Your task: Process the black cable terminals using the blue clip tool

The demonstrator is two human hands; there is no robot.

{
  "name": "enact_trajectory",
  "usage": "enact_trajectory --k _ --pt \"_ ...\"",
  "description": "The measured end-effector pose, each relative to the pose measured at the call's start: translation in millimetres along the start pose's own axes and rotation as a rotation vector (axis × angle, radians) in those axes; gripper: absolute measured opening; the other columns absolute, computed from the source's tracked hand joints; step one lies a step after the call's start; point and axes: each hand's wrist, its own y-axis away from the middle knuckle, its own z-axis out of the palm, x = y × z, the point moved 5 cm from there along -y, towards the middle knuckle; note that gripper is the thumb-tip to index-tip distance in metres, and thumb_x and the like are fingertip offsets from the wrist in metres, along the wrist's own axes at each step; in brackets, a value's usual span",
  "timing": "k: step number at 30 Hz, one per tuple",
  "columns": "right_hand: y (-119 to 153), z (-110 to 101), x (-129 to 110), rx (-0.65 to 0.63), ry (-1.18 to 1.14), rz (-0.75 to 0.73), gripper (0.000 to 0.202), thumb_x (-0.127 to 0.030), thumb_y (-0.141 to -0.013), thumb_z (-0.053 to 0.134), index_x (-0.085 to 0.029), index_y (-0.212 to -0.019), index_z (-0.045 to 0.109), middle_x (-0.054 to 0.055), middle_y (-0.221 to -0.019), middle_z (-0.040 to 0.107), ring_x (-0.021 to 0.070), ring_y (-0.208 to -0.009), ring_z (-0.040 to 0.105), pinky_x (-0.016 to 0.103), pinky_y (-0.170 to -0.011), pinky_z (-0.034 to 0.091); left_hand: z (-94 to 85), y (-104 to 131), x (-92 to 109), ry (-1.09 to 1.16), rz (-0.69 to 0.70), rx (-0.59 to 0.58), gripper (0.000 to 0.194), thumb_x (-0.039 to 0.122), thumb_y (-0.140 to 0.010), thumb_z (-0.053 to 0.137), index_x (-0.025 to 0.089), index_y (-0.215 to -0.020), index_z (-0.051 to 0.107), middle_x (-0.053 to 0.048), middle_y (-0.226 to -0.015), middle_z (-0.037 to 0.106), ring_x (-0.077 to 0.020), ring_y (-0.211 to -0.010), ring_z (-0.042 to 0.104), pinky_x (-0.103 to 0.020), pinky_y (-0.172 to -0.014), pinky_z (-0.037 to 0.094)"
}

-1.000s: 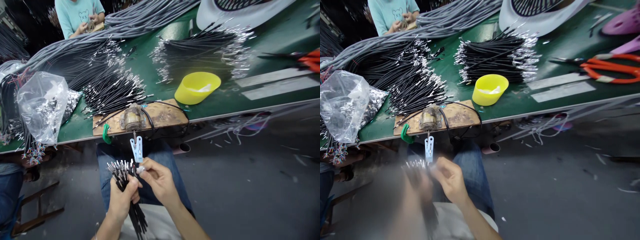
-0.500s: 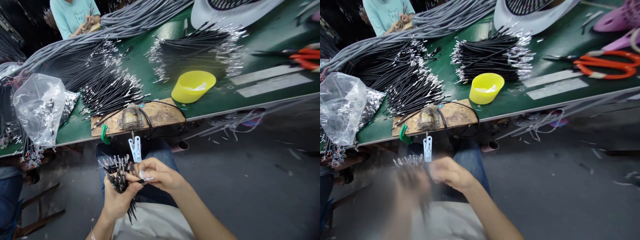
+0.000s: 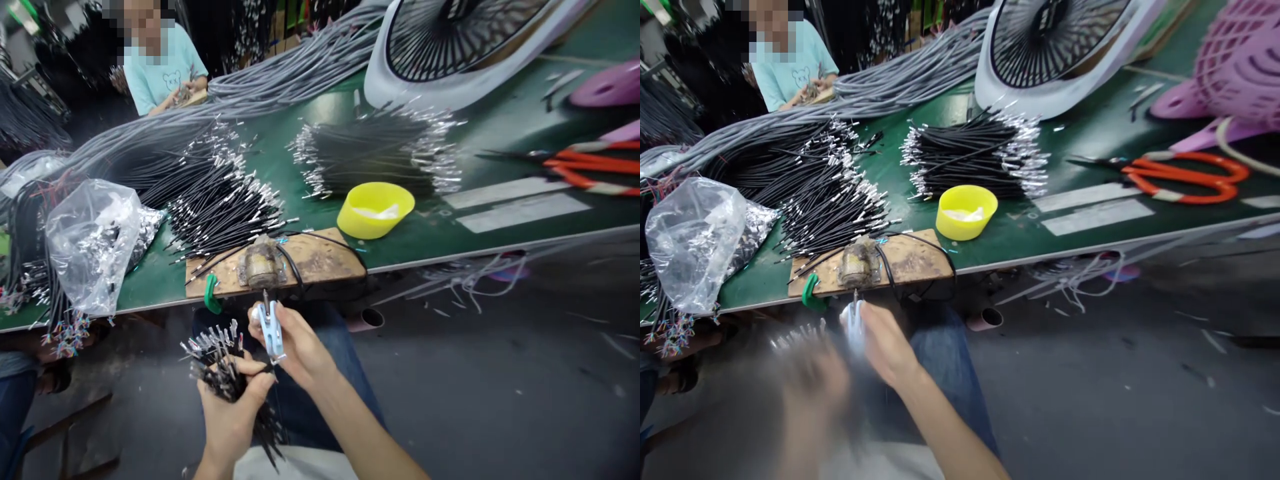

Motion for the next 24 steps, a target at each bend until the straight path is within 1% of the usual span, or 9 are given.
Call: enact_trajectory --k 3,7,12,15,17,19,21,23,24 --pt "1.1 1.1 4.8 -0.018 -0.061 0.024 0.039 -0.052 -0.059 0.077 -0.015 -0.06 0.068 0.0 -0.059 0.057 0.0085 -0.05 0.041 0.022 -0.048 0.034 5.9 -3.5 -0.7 0.01 -0.012 0.002 0.016 0.03 -0.065 0.075 0.015 -0.061 0.07 -0.002 -0.053 0.061 -0.0145 -0.051 0.056 -0.028 -0.055 0.05" --pt "1.9 -3.2 10.0 -0.048 -0.102 0.107 0.04 -0.055 -0.061 0.075 -0.016 -0.068 0.071 0.0 -0.06 0.059 0.0085 -0.047 0.041 0.022 -0.045 0.033 6.5 -1.4 -4.3 0.011 -0.028 0.02 0.016 0.029 -0.066 0.074 0.014 -0.062 0.071 -0.004 -0.06 0.066 -0.0173 -0.059 0.061 -0.03 -0.064 0.052" --pt "7.1 -28.2 22.1 0.007 -0.123 0.143 0.038 -0.057 -0.061 0.074 -0.02 -0.072 0.071 0.001 -0.063 0.064 0.0117 -0.053 0.05 0.023 -0.049 0.039 1.6 6.9 -12.0 0.02 -0.06 0.028 0.013 0.028 -0.065 0.074 0.015 -0.064 0.07 0.0 -0.051 0.06 -0.0122 -0.048 0.053 -0.025 -0.052 0.048" --pt "18.5 -46.4 30.6 0.036 -0.091 0.126 0.033 -0.053 -0.066 0.072 -0.02 -0.073 0.071 0.0 -0.063 0.064 0.0118 -0.055 0.052 0.024 -0.052 0.041 -1.7 12.8 -14.3 0.02 -0.07 0.01 0.011 0.025 -0.064 0.075 0.016 -0.062 0.071 -0.002 -0.053 0.062 -0.0131 -0.051 0.055 -0.025 -0.053 0.048" --pt "29.2 -55.8 39.4 0.066 -0.034 0.123 0.03 -0.048 -0.068 0.073 -0.019 -0.074 0.072 0.001 -0.065 0.065 0.0128 -0.058 0.054 0.026 -0.058 0.043 -4.5 15.6 -14.9 0.012 -0.079 -0.003 0.01 0.024 -0.063 0.076 0.016 -0.061 0.072 -0.003 -0.056 0.066 -0.0154 -0.054 0.059 -0.027 -0.057 0.051" --pt "42.0 -62.9 53.9 0.129 0.02 0.138 0.03 -0.046 -0.065 0.076 -0.018 -0.072 0.072 0.002 -0.065 0.066 0.0152 -0.063 0.057 0.029 -0.066 0.045 -7.1 16.8 -15.6 0.001 -0.088 -0.008 0.008 0.024 -0.064 0.075 0.016 -0.064 0.074 -0.005 -0.063 0.07 -0.0191 -0.061 0.064 -0.03 -0.065 0.053" --pt "57.2 -69.3 74.3 0.252 0.037 0.18 0.033 -0.047 -0.058 0.08 -0.018 -0.071 0.072 0.003 -0.069 0.069 0.0181 -0.068 0.061 0.031 -0.07 0.046 -9.1 16.3 -16.7 -0.009 -0.088 0.01 0.008 0.023 -0.067 0.073 0.016 -0.069 0.076 -0.008 -0.072 0.073 -0.0225 -0.071 0.067 -0.034 -0.074 0.053" --pt "74.7 -73.9 99.3 0.382 0.018 0.291 0.037 -0.05 -0.054 0.081 -0.02 -0.074 0.072 0.003 -0.073 0.072 0.0198 -0.072 0.064 0.031 -0.071 0.048 -10.9 15.1 -18.6 -0.018 -0.081 0.073 0.01 0.022 -0.071 0.07 0.016 -0.075 0.076 -0.009 -0.084 0.074 -0.0245 -0.084 0.068 -0.036 -0.083 0.051" --pt "83.0 -73.9 111.5 0.407 -0.001 0.369 0.036 -0.052 -0.058 0.078 -0.021 -0.076 0.073 0.004 -0.075 0.072 0.0205 -0.074 0.065 0.032 -0.07 0.049 -11.5 14.7 -20.0 -0.021 -0.076 0.116 0.011 0.022 -0.072 0.069 0.016 -0.078 0.076 -0.009 -0.09 0.073 -0.0248 -0.091 0.066 -0.036 -0.088 0.049"
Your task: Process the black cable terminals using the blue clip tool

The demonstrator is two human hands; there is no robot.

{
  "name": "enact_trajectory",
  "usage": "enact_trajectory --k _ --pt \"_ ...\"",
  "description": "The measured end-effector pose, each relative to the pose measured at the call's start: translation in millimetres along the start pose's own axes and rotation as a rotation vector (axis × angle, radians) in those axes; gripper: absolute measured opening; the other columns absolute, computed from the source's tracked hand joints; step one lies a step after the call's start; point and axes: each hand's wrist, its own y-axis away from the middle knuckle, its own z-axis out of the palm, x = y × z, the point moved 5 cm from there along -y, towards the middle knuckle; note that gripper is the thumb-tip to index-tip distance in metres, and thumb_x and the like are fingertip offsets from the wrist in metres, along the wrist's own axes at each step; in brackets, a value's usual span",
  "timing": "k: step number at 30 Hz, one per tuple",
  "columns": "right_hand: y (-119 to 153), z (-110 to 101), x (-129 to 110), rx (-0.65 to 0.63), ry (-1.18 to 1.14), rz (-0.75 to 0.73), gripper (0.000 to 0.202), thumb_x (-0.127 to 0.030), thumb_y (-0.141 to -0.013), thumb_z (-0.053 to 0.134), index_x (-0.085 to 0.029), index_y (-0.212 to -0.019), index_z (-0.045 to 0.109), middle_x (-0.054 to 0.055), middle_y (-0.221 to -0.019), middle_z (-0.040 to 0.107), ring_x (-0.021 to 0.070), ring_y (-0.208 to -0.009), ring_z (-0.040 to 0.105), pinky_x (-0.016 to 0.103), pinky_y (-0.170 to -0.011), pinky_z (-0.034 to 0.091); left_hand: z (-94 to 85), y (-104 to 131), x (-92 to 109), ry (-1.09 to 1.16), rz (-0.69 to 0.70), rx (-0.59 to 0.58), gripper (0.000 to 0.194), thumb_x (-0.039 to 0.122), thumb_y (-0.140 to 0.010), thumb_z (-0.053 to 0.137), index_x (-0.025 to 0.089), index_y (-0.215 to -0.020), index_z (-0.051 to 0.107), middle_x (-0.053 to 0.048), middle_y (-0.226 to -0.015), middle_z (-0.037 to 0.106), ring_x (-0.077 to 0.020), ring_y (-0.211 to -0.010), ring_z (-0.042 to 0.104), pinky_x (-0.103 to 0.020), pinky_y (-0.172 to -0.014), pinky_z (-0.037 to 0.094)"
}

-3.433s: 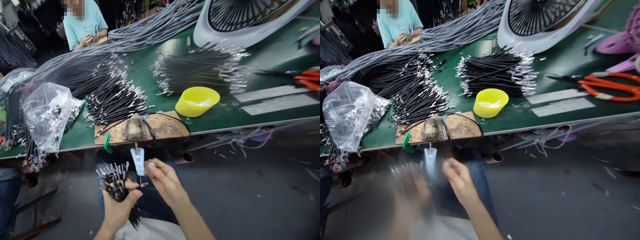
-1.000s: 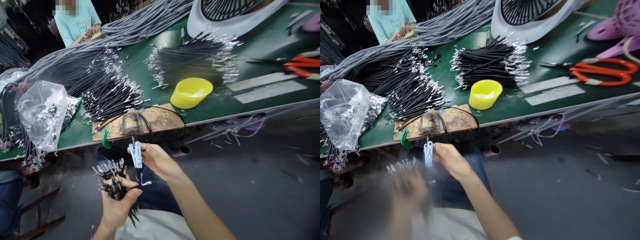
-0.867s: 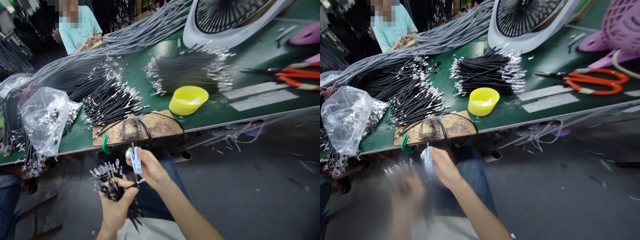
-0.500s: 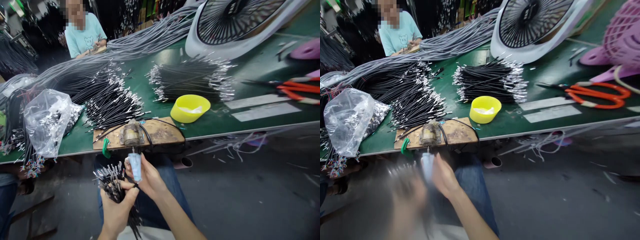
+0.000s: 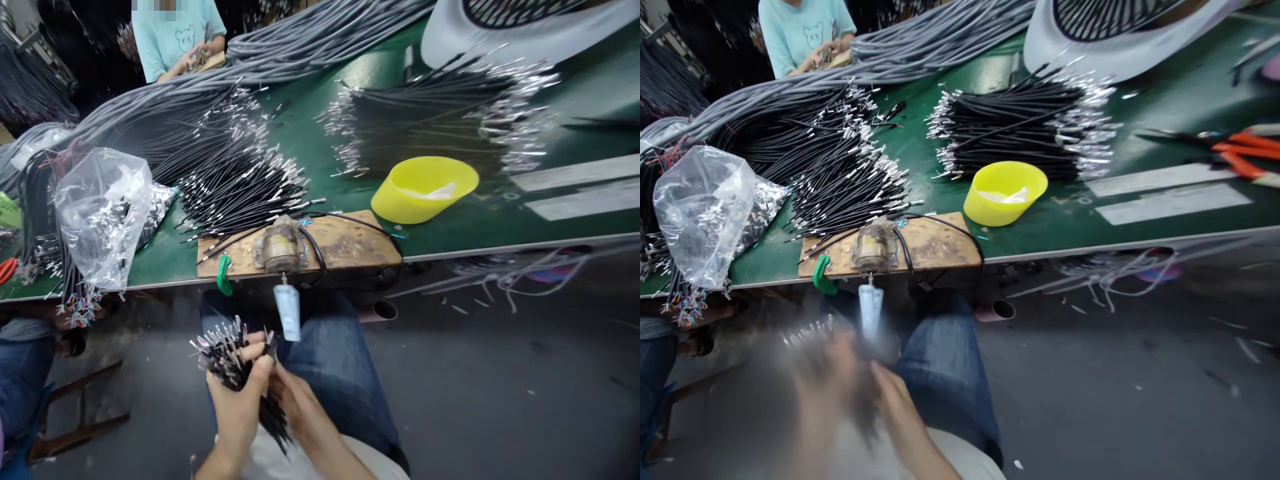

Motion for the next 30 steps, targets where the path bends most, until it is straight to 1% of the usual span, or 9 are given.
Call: enact_trajectory --k 4,7,12,15,18,21,24,27,30 --pt "8.7 4.3 23.6 -0.101 -0.083 0.07 0.028 -0.05 -0.076 0.062 -0.024 -0.079 0.073 0.006 -0.076 0.074 0.0242 -0.076 0.068 0.037 -0.065 0.054 2.5 0.4 -9.3 -0.005 0.003 0.114 0.019 0.021 -0.075 0.066 0.016 -0.092 0.074 -0.009 -0.109 0.069 -0.0243 -0.108 0.06 -0.034 -0.1 0.041" --pt "9.6 10.7 19.2 -0.085 -0.217 0.037 0.019 -0.042 -0.071 0.068 -0.024 -0.074 0.073 0.005 -0.08 0.075 0.0259 -0.08 0.068 0.037 -0.064 0.056 6.4 3.2 -19.5 0.005 -0.02 0.109 0.025 0.022 -0.077 0.063 0.017 -0.101 0.07 -0.009 -0.108 0.069 -0.0224 -0.096 0.064 -0.034 -0.092 0.046" --pt "10.8 22.7 22.5 -0.043 -0.334 0.099 0.016 -0.038 -0.062 0.074 -0.023 -0.07 0.073 0.004 -0.083 0.074 0.0245 -0.079 0.067 0.034 -0.062 0.055 11.8 6.9 -30.7 0.056 -0.032 0.005 0.011 0.027 -0.07 0.069 0.017 -0.07 0.072 -0.007 -0.076 0.071 -0.0212 -0.078 0.066 -0.034 -0.083 0.049" --pt "11.3 18.9 18.5 -0.057 -0.229 0.017 0.018 -0.038 -0.064 0.074 -0.021 -0.066 0.07 0.004 -0.078 0.072 0.0228 -0.078 0.065 0.032 -0.062 0.053 16.1 4.1 -32.1 0.104 -0.047 -0.109 0.024 0.039 -0.067 0.07 0.016 -0.058 0.07 -0.005 -0.057 0.063 -0.0196 -0.066 0.063 -0.034 -0.075 0.05" --pt "12.1 7.8 -8.4 0.005 0.099 -0.167 0.022 -0.04 -0.063 0.075 -0.019 -0.067 0.069 0.002 -0.067 0.066 0.0204 -0.07 0.061 0.03 -0.059 0.049 15.4 -0.1 -33.7 0.133 -0.115 -0.189 0.038 0.051 -0.07 0.064 0.015 -0.063 0.071 0.001 -0.041 0.047 -0.0129 -0.044 0.052 -0.029 -0.053 0.048" --pt "24.2 10.6 -66.5 0.103 0.521 -0.636 0.022 -0.041 -0.07 0.071 -0.019 -0.066 0.07 0.002 -0.066 0.061 0.0189 -0.069 0.056 0.028 -0.062 0.044 11.7 -0.3 -33.5 0.119 -0.191 -0.251 0.041 0.052 -0.068 0.067 0.011 -0.068 0.072 0.003 -0.037 0.04 -0.0068 -0.034 0.037 -0.023 -0.037 0.033" --pt "39.5 38.7 -107.0 -0.097 0.807 -0.946 0.019 -0.037 -0.079 0.063 -0.021 -0.072 0.072 0.004 -0.07 0.063 0.0186 -0.069 0.055 0.03 -0.065 0.044 10.4 3.6 -28.2 0.095 -0.229 -0.295 0.038 0.048 -0.061 0.074 0.01 -0.064 0.07 0.002 -0.04 0.045 -0.0059 -0.036 0.038 -0.021 -0.037 0.032" --pt "45.9 62.5 -118.4 -0.323 0.979 -1.009 0.015 -0.03 -0.079 0.064 -0.021 -0.069 0.07 0.003 -0.066 0.062 0.0172 -0.066 0.054 0.029 -0.061 0.044 12.0 6.6 -19.9 0.084 -0.221 -0.305 0.034 0.042 -0.057 0.078 0.011 -0.057 0.066 -0.001 -0.05 0.055 -0.0094 -0.046 0.047 -0.024 -0.047 0.043" --pt "46.3 69.9 -116.0 -0.385 0.992 -1.02 0.02 -0.023 -0.083 0.057 -0.019 -0.066 0.065 0.002 -0.062 0.06 0.0155 -0.061 0.053 0.028 -0.056 0.043 12.5 6.9 -15.2 0.072 -0.213 -0.297 0.031 0.039 -0.059 0.077 0.01 -0.058 0.066 -0.001 -0.052 0.056 -0.0099 -0.048 0.048 -0.023 -0.046 0.042"
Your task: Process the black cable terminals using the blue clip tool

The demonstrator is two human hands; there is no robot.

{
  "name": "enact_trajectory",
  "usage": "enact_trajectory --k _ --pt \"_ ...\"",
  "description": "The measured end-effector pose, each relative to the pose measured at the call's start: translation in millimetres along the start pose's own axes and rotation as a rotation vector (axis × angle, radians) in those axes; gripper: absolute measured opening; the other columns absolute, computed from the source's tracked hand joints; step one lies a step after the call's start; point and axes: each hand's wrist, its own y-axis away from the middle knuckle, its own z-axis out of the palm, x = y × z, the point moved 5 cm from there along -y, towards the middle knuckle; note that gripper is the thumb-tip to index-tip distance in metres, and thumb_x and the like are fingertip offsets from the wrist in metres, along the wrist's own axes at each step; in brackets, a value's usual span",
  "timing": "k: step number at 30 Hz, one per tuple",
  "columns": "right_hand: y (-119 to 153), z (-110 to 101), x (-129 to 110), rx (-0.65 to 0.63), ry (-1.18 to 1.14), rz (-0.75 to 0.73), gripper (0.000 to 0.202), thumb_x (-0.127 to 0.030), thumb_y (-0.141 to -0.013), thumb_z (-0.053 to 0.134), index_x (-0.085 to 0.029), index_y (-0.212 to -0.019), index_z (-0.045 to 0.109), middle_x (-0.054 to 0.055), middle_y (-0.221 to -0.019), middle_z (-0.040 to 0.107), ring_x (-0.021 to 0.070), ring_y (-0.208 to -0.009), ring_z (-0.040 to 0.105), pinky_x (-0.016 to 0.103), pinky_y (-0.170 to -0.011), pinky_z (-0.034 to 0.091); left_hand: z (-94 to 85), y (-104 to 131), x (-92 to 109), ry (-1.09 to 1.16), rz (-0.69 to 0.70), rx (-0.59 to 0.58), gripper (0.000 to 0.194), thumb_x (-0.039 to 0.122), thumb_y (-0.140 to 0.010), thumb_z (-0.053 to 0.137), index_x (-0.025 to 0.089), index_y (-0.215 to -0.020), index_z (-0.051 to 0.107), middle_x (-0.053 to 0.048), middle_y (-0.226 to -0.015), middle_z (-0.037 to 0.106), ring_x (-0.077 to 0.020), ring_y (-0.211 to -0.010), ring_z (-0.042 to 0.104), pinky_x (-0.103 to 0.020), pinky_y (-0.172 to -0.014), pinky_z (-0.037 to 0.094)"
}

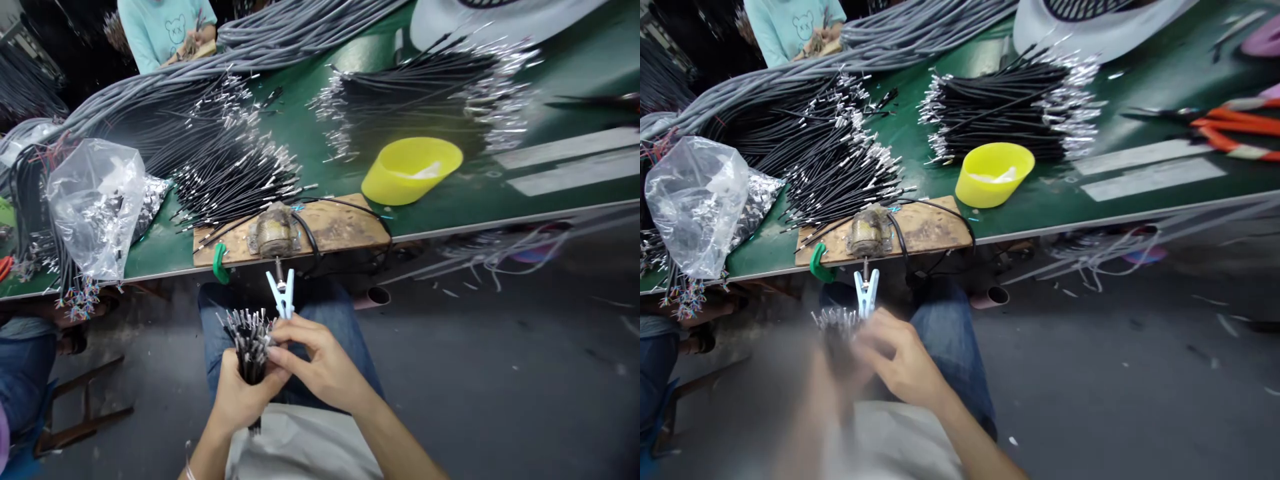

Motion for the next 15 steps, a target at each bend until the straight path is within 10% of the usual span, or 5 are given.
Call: enact_trajectory --k 10,15 --pt "23.3 2.8 -10.9 0.562 0.316 -0.363 0.023 0.001 -0.073 0.054 -0.021 -0.064 0.054 -0.002 -0.051 0.046 0.0134 -0.05 0.039 0.029 -0.05 0.034 -0.5 -0.2 -3.4 0.042 -0.061 0.043 0.029 0.04 -0.068 0.072 0.013 -0.067 0.065 0.002 -0.043 0.052 -0.0073 -0.037 0.045 -0.021 -0.04 0.039" --pt "17.8 3.6 21.2 0.464 -0.188 0.03 0.027 -0.017 -0.077 0.057 -0.019 -0.05 0.057 -0.001 -0.046 0.049 0.0133 -0.046 0.044 0.028 -0.046 0.036 5.8 -2.4 -6.1 0.113 -0.092 -0.063 0.041 0.053 -0.068 0.068 0.013 -0.065 0.06 0.004 -0.036 0.044 -0.0067 -0.031 0.041 -0.021 -0.036 0.038"
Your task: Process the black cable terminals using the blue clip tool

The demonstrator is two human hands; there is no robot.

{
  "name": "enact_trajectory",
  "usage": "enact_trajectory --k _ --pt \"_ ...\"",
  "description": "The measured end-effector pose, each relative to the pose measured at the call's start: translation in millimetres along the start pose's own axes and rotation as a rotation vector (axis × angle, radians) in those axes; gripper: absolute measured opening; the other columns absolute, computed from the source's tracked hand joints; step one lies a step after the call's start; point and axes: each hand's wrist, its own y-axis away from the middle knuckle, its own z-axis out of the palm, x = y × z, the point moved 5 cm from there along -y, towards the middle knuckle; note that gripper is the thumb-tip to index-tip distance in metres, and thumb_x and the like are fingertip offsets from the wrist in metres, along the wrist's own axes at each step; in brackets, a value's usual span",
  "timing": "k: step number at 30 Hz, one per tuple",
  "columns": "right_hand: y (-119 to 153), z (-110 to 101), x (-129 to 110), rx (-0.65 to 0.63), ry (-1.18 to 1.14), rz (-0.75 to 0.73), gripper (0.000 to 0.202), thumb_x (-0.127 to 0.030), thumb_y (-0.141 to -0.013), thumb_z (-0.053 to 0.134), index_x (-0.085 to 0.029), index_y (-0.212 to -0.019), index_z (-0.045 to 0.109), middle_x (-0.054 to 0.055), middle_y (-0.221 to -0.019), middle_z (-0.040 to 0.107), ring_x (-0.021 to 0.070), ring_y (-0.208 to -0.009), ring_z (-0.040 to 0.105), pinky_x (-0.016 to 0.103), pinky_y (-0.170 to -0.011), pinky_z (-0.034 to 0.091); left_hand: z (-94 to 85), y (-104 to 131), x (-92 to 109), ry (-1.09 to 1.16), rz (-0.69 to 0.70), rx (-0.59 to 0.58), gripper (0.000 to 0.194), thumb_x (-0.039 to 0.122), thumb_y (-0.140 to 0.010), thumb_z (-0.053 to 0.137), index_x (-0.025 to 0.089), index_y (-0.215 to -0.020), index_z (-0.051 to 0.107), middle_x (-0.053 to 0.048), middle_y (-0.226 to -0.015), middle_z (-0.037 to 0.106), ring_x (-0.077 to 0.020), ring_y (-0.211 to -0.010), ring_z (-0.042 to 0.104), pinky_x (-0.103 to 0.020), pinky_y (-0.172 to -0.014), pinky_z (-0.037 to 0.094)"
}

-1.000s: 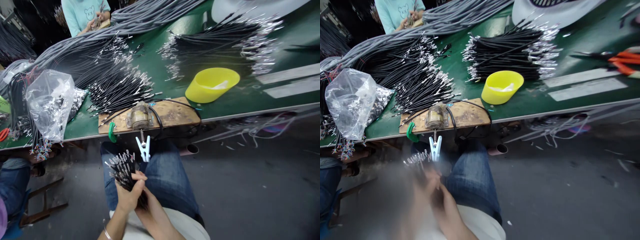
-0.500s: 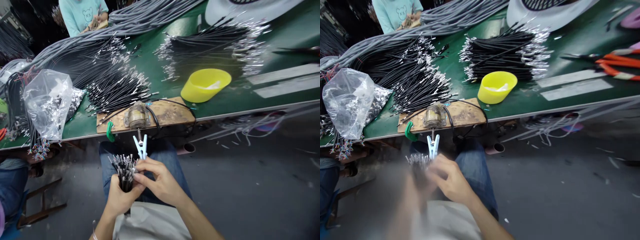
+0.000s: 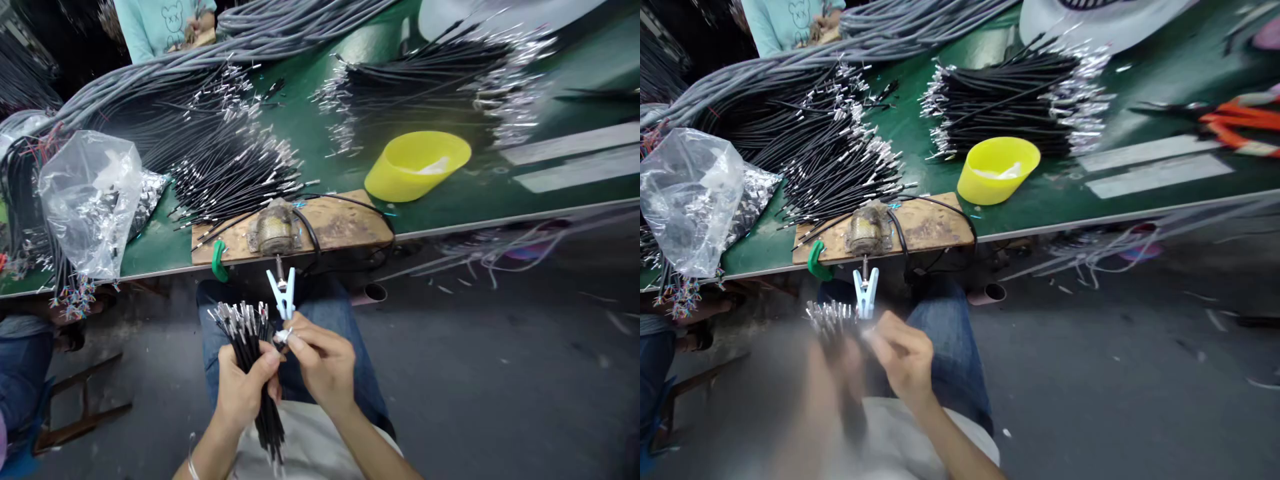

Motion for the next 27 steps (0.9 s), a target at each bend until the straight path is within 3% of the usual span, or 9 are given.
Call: enact_trajectory --k 3,5,9,14,17,19,21,23,27 --pt "-1.5 0.6 19.9 -0.134 -0.242 0.347 0.027 -0.034 -0.076 0.06 -0.017 -0.055 0.066 0.0 -0.046 0.051 0.0123 -0.044 0.044 0.025 -0.041 0.035 0.9 -1.5 -1.4 0.03 -0.033 -0.047 0.044 0.056 -0.066 0.068 0.013 -0.063 0.059 0.006 -0.035 0.04 -0.0054 -0.028 0.037 -0.021 -0.034 0.039" --pt "-4.4 -1.6 19.4 -0.183 -0.3 0.397 0.021 -0.037 -0.072 0.066 -0.017 -0.068 0.071 0.001 -0.055 0.056 0.0127 -0.049 0.048 0.024 -0.044 0.038 0.7 -2.0 -0.6 0.04 -0.051 -0.055 0.044 0.056 -0.067 0.068 0.013 -0.063 0.059 0.007 -0.036 0.038 -0.0044 -0.027 0.035 -0.021 -0.032 0.038" --pt "-11.5 -3.8 0.5 -0.253 -0.215 0.222 0.011 -0.03 -0.072 0.07 -0.019 -0.07 0.068 0.002 -0.067 0.057 0.0139 -0.059 0.052 0.024 -0.052 0.042 0.4 -1.2 1.8 0.036 -0.063 -0.052 0.043 0.054 -0.066 0.07 0.013 -0.061 0.058 0.007 -0.036 0.039 -0.0045 -0.028 0.035 -0.021 -0.032 0.037" --pt "-6.7 -2.9 -9.2 -0.134 -0.043 0.089 0.023 -0.024 -0.083 0.059 -0.018 -0.06 0.055 -0.001 -0.058 0.048 0.0123 -0.053 0.045 0.023 -0.046 0.037 -0.6 0.0 1.1 0.001 -0.014 0.022 0.034 0.042 -0.063 0.076 0.012 -0.066 0.06 0.003 -0.039 0.052 -0.0082 -0.036 0.048 -0.023 -0.045 0.043" --pt "-2.7 -5.7 -22.6 -0.012 0.177 -0.187 0.016 -0.01 -0.082 0.055 -0.019 -0.069 0.057 0.001 -0.063 0.052 0.0142 -0.059 0.047 0.026 -0.054 0.04 0.5 -1.5 1.4 -0.008 0.002 0.035 0.033 0.041 -0.063 0.077 0.013 -0.064 0.06 0.003 -0.04 0.052 -0.0071 -0.036 0.045 -0.022 -0.043 0.039" --pt "-3.2 -6.4 -27.2 -0.032 0.213 -0.294 0.016 -0.006 -0.08 0.054 -0.019 -0.074 0.059 0.002 -0.067 0.054 0.0154 -0.063 0.048 0.029 -0.06 0.041 1.5 -3.3 3.6 -0.014 0.007 0.015 0.038 0.045 -0.066 0.073 0.012 -0.056 0.057 0.003 -0.038 0.047 -0.0053 -0.034 0.039 -0.021 -0.039 0.033" --pt "-8.6 -5.9 -19.5 -0.162 0.08 -0.162 0.012 -0.012 -0.082 0.055 -0.019 -0.073 0.06 0.002 -0.069 0.055 0.0153 -0.065 0.049 0.028 -0.059 0.04 1.4 -5.3 6.6 -0.018 0.009 -0.004 0.043 0.049 -0.066 0.072 0.012 -0.05 0.056 0.003 -0.037 0.043 -0.0042 -0.033 0.036 -0.021 -0.037 0.029" --pt "-12.6 -2.5 -3.8 -0.328 -0.165 0.141 0.015 -0.027 -0.082 0.06 -0.018 -0.07 0.06 0.002 -0.068 0.053 0.0142 -0.063 0.048 0.026 -0.056 0.038 0.3 -7.2 9.3 -0.019 0.008 -0.006 0.041 0.049 -0.062 0.074 0.011 -0.054 0.06 0.003 -0.038 0.043 -0.004 -0.033 0.035 -0.02 -0.036 0.028" --pt "-12.2 6.7 18.2 -0.5 -0.526 0.673 0.039 -0.049 -0.061 0.076 -0.014 -0.057 0.06 -0.003 -0.054 0.046 0.0089 -0.05 0.039 0.023 -0.048 0.03 -0.8 -9.5 12.7 -0.025 0.029 0.004 0.037 0.045 -0.056 0.079 0.011 -0.059 0.066 0.003 -0.042 0.045 -0.0043 -0.035 0.037 -0.02 -0.036 0.029"
